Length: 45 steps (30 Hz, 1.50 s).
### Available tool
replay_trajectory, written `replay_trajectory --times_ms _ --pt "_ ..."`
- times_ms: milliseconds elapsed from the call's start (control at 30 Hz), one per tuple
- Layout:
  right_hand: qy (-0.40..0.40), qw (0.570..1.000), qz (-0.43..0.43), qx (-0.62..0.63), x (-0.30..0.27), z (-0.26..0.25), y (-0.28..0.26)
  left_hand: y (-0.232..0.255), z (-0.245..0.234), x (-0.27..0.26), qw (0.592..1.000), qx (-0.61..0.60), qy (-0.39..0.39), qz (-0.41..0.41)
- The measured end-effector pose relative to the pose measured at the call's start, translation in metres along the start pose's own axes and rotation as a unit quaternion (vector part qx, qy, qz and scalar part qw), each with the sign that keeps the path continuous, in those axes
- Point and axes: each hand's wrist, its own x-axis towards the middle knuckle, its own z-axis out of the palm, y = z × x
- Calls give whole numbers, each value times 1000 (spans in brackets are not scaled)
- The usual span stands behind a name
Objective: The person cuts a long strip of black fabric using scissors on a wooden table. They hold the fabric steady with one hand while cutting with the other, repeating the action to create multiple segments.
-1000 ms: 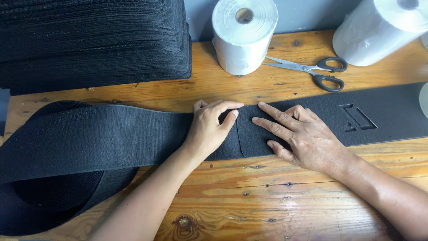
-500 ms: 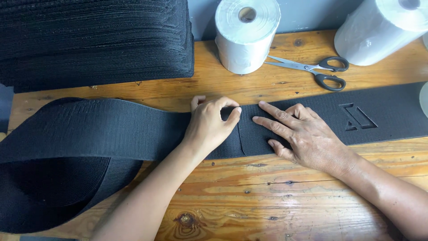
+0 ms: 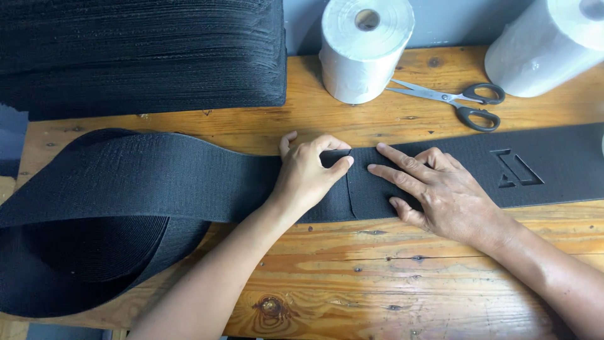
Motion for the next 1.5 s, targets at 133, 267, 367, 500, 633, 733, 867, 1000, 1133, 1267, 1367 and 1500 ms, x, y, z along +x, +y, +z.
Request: replay_trajectory --times_ms 133,267,367,500,633,733,867,1000,1133,1267,1367,1500 --pt "-14 998 -61 0 1 -10 7 -6 10 -1 997 47 56 28" --pt "24 999 -14 -21 -5 -24 25 -10 13 0 998 37 49 21" --pt "54 980 68 -179 -14 -28 49 -11 15 -2 998 32 49 22" --pt "13 944 164 -286 -25 -21 83 -11 14 -2 998 34 47 23" --pt "51 965 143 -216 -29 -19 94 -12 15 -2 998 30 51 31" --pt "64 986 128 -91 -31 -17 105 -11 15 -2 998 33 50 31" --pt "-1 959 226 -172 -41 -15 117 -11 15 -3 998 25 50 28" --pt "-40 918 245 -309 -54 -8 137 -11 15 -2 998 23 48 30" --pt "-26 910 247 -333 -52 -13 129 -14 17 -3 998 27 45 35" --pt "-19 920 233 -314 -48 -25 114 -17 19 -2 997 43 48 49" --pt "-29 929 251 -270 -47 -27 114 -12 17 -3 997 46 43 41" --pt "-29 936 262 -234 -48 -16 130 -6 16 -6 998 48 35 28"
